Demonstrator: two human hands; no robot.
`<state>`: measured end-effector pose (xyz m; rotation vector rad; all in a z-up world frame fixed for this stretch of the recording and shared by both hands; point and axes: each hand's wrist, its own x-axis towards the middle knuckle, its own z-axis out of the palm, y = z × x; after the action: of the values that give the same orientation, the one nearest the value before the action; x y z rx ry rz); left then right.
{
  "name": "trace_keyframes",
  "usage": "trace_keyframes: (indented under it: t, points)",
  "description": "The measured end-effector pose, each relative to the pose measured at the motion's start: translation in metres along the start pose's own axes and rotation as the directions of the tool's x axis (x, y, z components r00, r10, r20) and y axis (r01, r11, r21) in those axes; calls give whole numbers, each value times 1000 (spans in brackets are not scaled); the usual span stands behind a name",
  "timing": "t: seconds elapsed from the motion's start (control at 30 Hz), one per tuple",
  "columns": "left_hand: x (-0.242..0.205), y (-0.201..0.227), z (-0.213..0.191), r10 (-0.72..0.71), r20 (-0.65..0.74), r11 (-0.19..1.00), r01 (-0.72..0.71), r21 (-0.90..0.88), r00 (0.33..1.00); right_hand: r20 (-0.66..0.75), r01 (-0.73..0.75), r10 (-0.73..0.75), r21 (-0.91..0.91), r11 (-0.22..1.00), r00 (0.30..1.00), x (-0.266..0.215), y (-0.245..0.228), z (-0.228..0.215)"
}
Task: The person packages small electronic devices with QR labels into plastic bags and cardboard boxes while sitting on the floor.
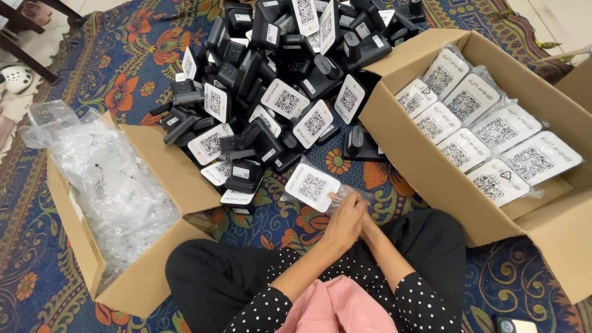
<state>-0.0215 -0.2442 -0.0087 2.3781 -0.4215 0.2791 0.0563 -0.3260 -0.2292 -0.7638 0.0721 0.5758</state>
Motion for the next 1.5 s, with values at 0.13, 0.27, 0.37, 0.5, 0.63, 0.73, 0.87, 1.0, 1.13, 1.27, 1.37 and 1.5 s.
trace_keyframes:
  t: [0.13,0.27,0.37,0.5,0.63,0.73,0.87,1.0,1.13,1.27,1.37,1.5]
  points:
    - [16,2,-14,-183,25,974,185,-134,983,122,152,-123,-267,952,985,24,18,-27]
    - [36,-22,-13,-208,-149,957,169,-238,967,-82,60,-95,-348,936,992,18,-18,7]
    - [52,-42,-14,-280,-193,919,204,-338,940,-133,194,-247,-322,927,960,-13,-68,61]
    - [73,-81,1,-431,-171,784,274,-557,886,-143,469,-572,-432,770,808,-24,-91,78]
    - [76,-77,-13,-417,-164,764,248,-595,894,-160,281,-442,-574,769,882,-16,-78,72]
    - [71,-69,-27,-391,-62,753,280,-595,918,-16,246,-292,-494,834,956,7,-47,49]
    - [61,-65,-42,-388,-16,658,265,-705,921,42,268,-281,-465,844,959,6,-45,52]
    - [52,-62,-60,-395,-47,597,217,-773,918,85,340,-345,-492,801,935,-31,-90,112]
    - [38,-56,-72,-431,-77,566,203,-799,899,82,361,-380,-545,757,921,-38,-103,118]
    - [31,-46,-72,-408,-116,575,156,-803,906,175,375,-336,-553,744,926,-48,-122,125]
    - [28,-46,-70,-398,-124,572,140,-808,909,177,341,-294,-582,738,939,-42,-119,107]
    - [28,-67,-49,-415,-66,530,182,-828,907,87,262,-262,-591,763,961,-46,-119,100]
